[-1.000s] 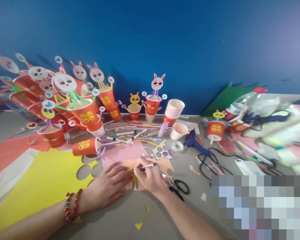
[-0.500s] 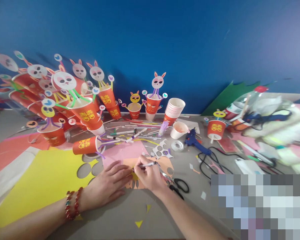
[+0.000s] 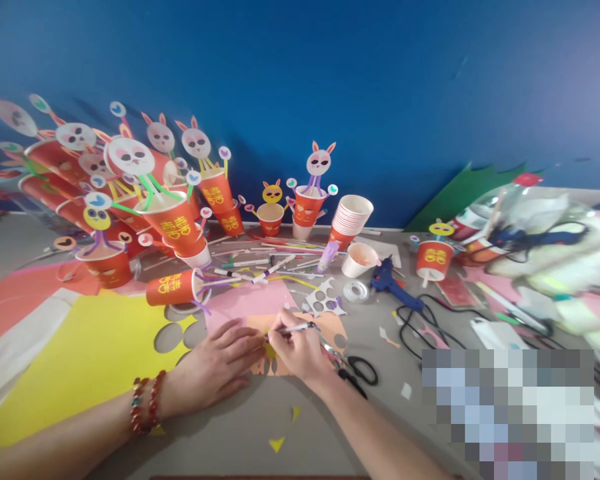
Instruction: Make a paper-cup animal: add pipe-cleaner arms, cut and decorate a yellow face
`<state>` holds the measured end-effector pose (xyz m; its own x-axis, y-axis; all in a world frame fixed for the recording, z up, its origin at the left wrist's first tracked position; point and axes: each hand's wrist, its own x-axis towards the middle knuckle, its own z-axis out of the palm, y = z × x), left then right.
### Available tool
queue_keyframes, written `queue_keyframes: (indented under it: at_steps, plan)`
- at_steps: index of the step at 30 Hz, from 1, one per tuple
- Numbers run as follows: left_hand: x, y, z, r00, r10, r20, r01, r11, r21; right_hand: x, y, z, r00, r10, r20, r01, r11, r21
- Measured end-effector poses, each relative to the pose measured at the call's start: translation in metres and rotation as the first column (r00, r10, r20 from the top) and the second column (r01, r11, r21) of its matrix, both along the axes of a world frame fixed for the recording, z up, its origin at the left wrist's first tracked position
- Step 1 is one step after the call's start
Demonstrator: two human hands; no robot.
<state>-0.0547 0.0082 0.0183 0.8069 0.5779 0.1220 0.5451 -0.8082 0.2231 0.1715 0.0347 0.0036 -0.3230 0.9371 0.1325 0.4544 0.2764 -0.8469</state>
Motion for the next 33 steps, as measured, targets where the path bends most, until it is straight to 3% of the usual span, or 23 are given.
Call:
queue_keyframes:
  at_steps: [33]
  plan:
    - [-0.0003, 0.0004, 0.0006, 1.0, -0.005, 0.0, 0.005, 1.0, -0.004, 0.0002, -0.0005, 0.0001, 0.999, -0.019, -0.028, 0.018, 1.0, -0.013]
